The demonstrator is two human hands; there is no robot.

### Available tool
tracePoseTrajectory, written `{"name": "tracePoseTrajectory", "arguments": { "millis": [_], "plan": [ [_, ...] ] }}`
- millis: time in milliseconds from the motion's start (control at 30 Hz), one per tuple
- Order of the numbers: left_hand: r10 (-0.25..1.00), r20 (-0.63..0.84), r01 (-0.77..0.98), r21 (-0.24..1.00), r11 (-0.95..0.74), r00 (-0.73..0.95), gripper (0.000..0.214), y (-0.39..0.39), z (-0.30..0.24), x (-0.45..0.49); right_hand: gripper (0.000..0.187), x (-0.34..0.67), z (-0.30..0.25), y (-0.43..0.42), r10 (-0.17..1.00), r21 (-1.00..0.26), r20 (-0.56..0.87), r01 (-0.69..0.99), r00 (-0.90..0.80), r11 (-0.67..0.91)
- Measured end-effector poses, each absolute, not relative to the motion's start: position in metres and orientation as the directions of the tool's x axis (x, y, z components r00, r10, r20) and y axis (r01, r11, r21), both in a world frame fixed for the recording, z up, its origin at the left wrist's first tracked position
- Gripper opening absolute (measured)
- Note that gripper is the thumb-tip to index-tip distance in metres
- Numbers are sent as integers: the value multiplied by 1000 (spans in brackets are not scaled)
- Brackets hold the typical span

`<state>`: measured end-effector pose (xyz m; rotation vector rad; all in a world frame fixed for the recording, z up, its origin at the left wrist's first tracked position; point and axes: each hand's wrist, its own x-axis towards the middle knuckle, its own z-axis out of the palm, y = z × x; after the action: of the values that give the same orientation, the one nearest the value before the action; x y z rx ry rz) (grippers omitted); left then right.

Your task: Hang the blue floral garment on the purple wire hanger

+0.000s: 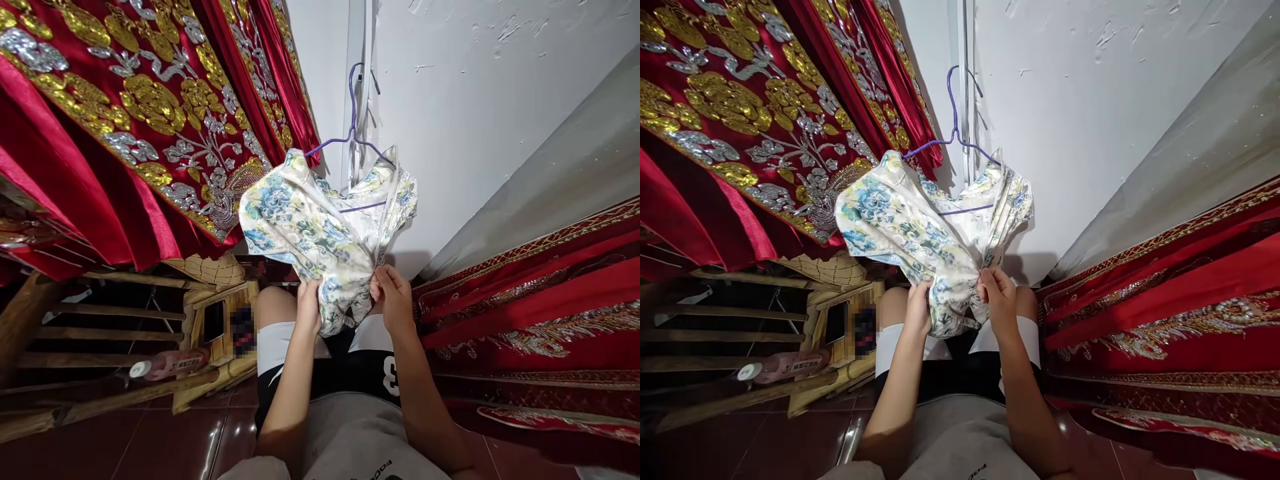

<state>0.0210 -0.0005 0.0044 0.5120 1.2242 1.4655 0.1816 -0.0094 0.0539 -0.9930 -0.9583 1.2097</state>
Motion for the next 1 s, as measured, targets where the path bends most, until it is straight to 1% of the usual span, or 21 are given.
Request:
{"name": "tracePoseTrajectory", "arguments": {
  "millis": [67,100,133,167,200,233,267,300,333,367,433,500,600,667,733,800,833,900,933,1000],
  "plan": [
    [837,-185,-387,921,-35,-516,29,4,-1,21,42,185,53,-13,991,-967,36,-246,126,67],
    [773,-82,-295,945,-140,-629,32,4,-3,23,41,186,52,-14,993,-973,31,-224,116,57],
    [708,43,-173,957,-231,-705,34,4,-6,26,39,185,52,-15,994,-978,28,-204,102,49],
    [670,169,-50,954,-295,-723,35,2,-7,30,37,183,53,-16,996,-982,28,-182,87,43],
    [684,279,50,941,-335,-674,34,0,-8,35,35,180,53,-17,997,-987,31,-157,68,42],
    [746,362,114,925,-363,-559,32,-2,-8,40,33,177,54,-17,998,-991,39,-126,51,45],
    [819,407,141,913,-384,-405,30,-4,-7,45,31,174,55,-18,998,-995,48,-91,33,51],
    [871,418,141,908,-394,-257,27,-5,-6,50,30,170,56,-18,998,-997,55,-54,11,56],
    [901,410,131,910,-394,-143,22,-5,-4,54,30,168,58,-18,998,-998,62,-22,-15,62],
    [914,399,122,913,-389,-76,16,-5,-2,57,30,166,60,-17,997,-998,70,-1,-39,70],
    [914,400,129,912,-390,-62,6,-3,1,60,29,164,68,-13,996,-997,81,-24,-37,80],
    [898,431,188,892,-410,-88,13,-2,-1,60,29,166,78,-4,996,-989,80,-125,32,83],
    [872,477,292,855,-429,-115,16,-1,-12,59,30,169,100,19,987,-955,70,-277,147,109],
    [872,477,343,841,-418,-107,17,1,-22,56,30,168,117,41,981,-937,100,-316,166,149],
    [866,492,405,813,-419,-92,17,4,-30,52,31,167,136,65,981,-929,134,-327,139,173],
    [839,542,499,741,-450,-49,16,8,-31,45,33,166,154,88,985,-932,151,-320,81,169],
    [822,570,549,687,-476,-2,15,10,-30,41,34,167,162,98,985,-936,161,-309,55,170],
    [793,587,636,552,-539,162,16,11,-25,34,33,171,175,112,981,-942,194,-274,23,193],
    [786,562,667,485,-566,258,19,10,-22,31,32,173,180,116,976,-942,219,-257,16,216],
    [785,461,711,374,-595,415,22,9,-14,27,32,179,186,117,964,-939,265,-222,17,262]
  ]
}}
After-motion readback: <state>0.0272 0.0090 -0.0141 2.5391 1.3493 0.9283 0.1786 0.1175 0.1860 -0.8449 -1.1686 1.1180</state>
